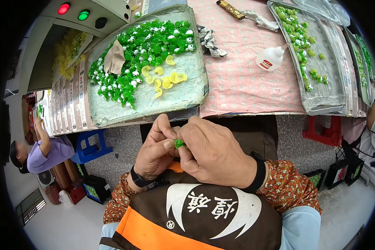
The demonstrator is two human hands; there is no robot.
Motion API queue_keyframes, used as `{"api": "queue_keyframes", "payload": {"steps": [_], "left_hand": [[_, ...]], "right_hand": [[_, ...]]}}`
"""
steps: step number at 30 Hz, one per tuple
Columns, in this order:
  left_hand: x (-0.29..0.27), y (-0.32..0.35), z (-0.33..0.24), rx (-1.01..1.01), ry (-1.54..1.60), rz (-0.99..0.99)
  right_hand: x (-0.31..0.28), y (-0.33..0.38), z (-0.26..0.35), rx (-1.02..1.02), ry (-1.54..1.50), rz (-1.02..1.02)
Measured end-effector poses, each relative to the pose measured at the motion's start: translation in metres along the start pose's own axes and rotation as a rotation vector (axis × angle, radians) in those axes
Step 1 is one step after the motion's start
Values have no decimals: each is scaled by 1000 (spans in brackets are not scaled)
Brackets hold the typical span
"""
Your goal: The person assembles small green and yellow plastic frog-shaped candies by applying glue to the yellow body and attaching a green head. The person repeats this process for multiple units, placing the finished candies on a tray.
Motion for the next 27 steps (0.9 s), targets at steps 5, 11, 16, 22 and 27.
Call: {"api": "queue_keyframes", "payload": {"steps": [5, 11, 16, 22, 27], "left_hand": [[-2, -1, 2, -16, 12, 4], [0, 3, -3, -26, -53, -39], [3, 4, -11, -14, -178, -35], [5, 4, -12, -35, -174, -7], [3, 3, -9, -12, -183, 30]], "right_hand": [[0, -1, 1, 8, 12, 3], [-7, -5, -2, 110, -92, 31], [-12, -5, -1, 109, -120, 10], [-12, -6, -2, 113, -170, 27], [-10, -4, -6, 141, -261, 28]]}}
Point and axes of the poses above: each hand's wrist, its own y-axis away from the middle knuckle, its own x-axis out of the palm, z = x × y, the point moved 4 cm from there along -y, towards the middle knuckle, and after that the axes turned 3 degrees about -x, right-handed, at the moved point
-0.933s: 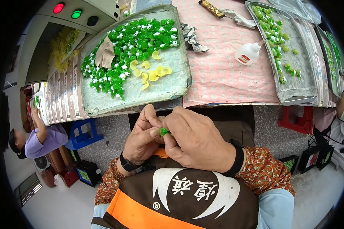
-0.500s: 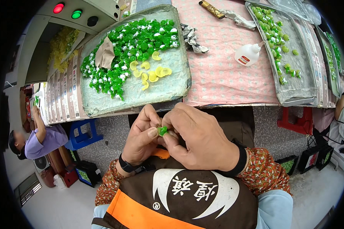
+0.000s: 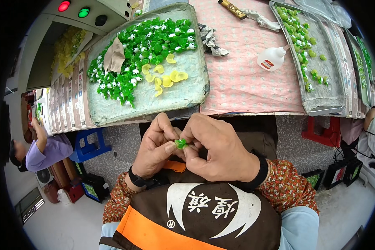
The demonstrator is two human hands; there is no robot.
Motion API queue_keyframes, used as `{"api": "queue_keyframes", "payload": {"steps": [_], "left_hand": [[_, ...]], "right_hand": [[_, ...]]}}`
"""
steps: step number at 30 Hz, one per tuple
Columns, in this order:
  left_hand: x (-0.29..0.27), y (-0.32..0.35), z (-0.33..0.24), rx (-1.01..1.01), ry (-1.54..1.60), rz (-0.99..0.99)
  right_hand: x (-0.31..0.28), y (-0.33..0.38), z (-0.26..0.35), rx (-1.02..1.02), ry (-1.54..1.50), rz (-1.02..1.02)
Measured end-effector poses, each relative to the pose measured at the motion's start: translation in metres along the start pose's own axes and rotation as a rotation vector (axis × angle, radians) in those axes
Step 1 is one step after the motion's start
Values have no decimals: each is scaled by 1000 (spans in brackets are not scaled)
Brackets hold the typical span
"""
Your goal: The person assembles small green and yellow plastic frog-shaped candies by applying glue to the yellow body and attaching a green head. The person repeats this process for multiple units, placing the finished candies on a tray.
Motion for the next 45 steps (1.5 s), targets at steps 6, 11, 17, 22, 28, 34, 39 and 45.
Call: {"api": "queue_keyframes", "payload": {"steps": [6, 11, 17, 22, 28, 34, 39, 45], "left_hand": [[1, -1, 1, 8, -10, -9], [2, -3, 1, 4, 21, 7], [2, -3, 2, 0, 47, 27], [1, -3, 3, -21, 75, 20], [1, -4, 4, -35, 74, 18], [1, -4, 5, -50, 93, 16], [0, -5, 4, -55, 100, 28], [2, -4, 4, -79, 107, 13]], "right_hand": [[2, 2, -5, -7, -19, 15], [2, 2, -6, -47, 6, 10], [2, 1, -3, -56, -19, 21], [3, 3, -6, -63, -31, 21], [3, 3, -5, -48, -46, 30], [3, 3, -4, -66, -53, 29], [3, 3, -4, -66, -55, 25], [3, 4, -5, -56, -67, 35]]}}
Point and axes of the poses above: each hand's wrist, its own y-axis away from the middle knuckle, its own x-axis out of the palm, z = x × y, the point moved 4 cm from there along -y, towards the middle knuckle, and after that the axes turned 3 degrees about -x, right-handed, at the moved point
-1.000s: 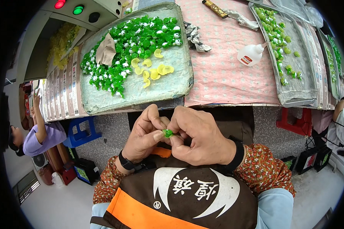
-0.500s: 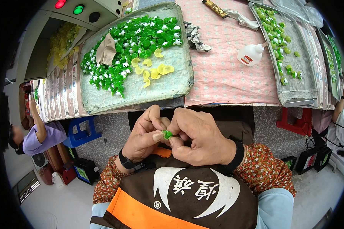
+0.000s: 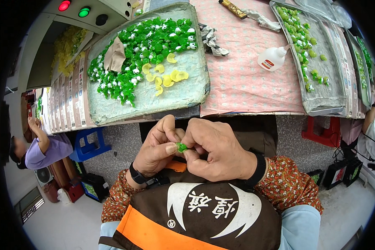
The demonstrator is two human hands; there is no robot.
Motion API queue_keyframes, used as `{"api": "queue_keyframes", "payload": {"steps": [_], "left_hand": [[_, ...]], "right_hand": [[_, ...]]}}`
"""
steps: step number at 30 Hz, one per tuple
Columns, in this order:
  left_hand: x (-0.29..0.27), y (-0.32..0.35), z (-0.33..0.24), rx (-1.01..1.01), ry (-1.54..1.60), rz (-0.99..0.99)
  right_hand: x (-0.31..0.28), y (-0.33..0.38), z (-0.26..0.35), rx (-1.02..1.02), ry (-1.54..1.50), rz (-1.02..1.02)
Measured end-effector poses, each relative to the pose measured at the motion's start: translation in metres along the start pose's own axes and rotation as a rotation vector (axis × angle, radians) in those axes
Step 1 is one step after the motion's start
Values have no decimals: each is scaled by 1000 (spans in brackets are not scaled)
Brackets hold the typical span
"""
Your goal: The person assembles small green and yellow plastic frog-shaped candies by applying glue to the yellow body and attaching a green head. The person repeats this process for multiple units, placing the finished candies on a tray.
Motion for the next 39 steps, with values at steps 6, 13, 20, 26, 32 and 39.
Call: {"api": "queue_keyframes", "payload": {"steps": [6, 13, 20, 26, 32, 39], "left_hand": [[-1, -1, 0, 8, 9, 19], [0, -1, -1, 18, 0, 37], [0, -1, -3, 6, -8, 49], [0, -1, -9, 13, -21, -6], [-2, 1, -10, 5, -9, -33], [0, 1, -10, 1, -41, -75]], "right_hand": [[0, 0, 0, -15, 6, 0], [-1, -2, 2, -23, 5, -4], [-2, -2, 3, -27, 14, 2], [-6, -4, 1, 95, -54, -11], [-7, 1, -3, 271, -101, -61], [-8, 0, 1, 225, -57, -143]]}}
Point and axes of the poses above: each hand's wrist, its own y-axis away from the middle knuckle, its own x-axis out of the palm, z = x × y, the point moved 4 cm from there along -y, towards the middle knuckle, and after that the axes turned 3 degrees about -x, right-handed, at the moved point
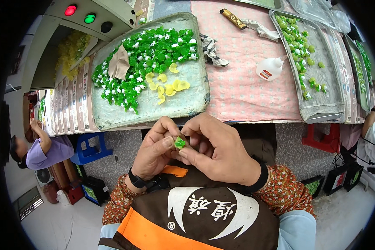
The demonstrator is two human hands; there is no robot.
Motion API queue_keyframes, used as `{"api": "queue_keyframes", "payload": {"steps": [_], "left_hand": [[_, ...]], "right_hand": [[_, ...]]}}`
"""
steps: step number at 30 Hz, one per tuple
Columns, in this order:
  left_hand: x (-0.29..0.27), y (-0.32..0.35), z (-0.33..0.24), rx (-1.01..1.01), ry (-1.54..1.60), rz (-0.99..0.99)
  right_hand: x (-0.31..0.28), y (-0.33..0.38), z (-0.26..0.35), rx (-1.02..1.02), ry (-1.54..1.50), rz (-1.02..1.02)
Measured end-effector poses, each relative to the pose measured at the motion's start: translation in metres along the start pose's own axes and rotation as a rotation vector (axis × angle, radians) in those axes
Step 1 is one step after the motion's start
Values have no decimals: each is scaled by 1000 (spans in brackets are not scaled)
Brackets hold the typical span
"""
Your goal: The person assembles small green and yellow plastic frog-shaped candies by applying glue to the yellow body and attaching a green head. The person repeats this process for multiple units, placing the finished candies on a tray.
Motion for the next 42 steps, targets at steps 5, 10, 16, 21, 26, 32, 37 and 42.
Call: {"api": "queue_keyframes", "payload": {"steps": [5, 10, 16, 21, 26, 32, 37, 42], "left_hand": [[1, 0, -2, -2, -27, -16], [1, 1, -2, -1, -62, -58], [7, 3, -6, 146, -236, -52], [10, 4, -7, 214, -376, -60], [8, 5, -6, 237, -439, -76], [7, 6, -6, 276, -477, -94], [5, 4, -5, 276, -390, -98], [7, 2, -6, 167, -346, -125]], "right_hand": [[-2, -1, 6, -129, 89, 25], [-2, -1, 5, -185, 159, -9], [-2, 0, 6, -200, 205, -46], [-1, 0, 9, -208, 210, -43], [0, 0, 9, -216, 199, -48], [0, -1, 9, -202, 187, -57], [-1, 0, 7, -122, 115, -65], [-1, 0, 7, -226, 226, -68]]}}
Point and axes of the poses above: each hand's wrist, its own y-axis away from the middle knuckle, its own x-axis out of the palm, z = x × y, the point moved 4 cm from there along -y, towards the middle knuckle, and after that the axes turned 3 degrees about -x, right-handed, at the moved point
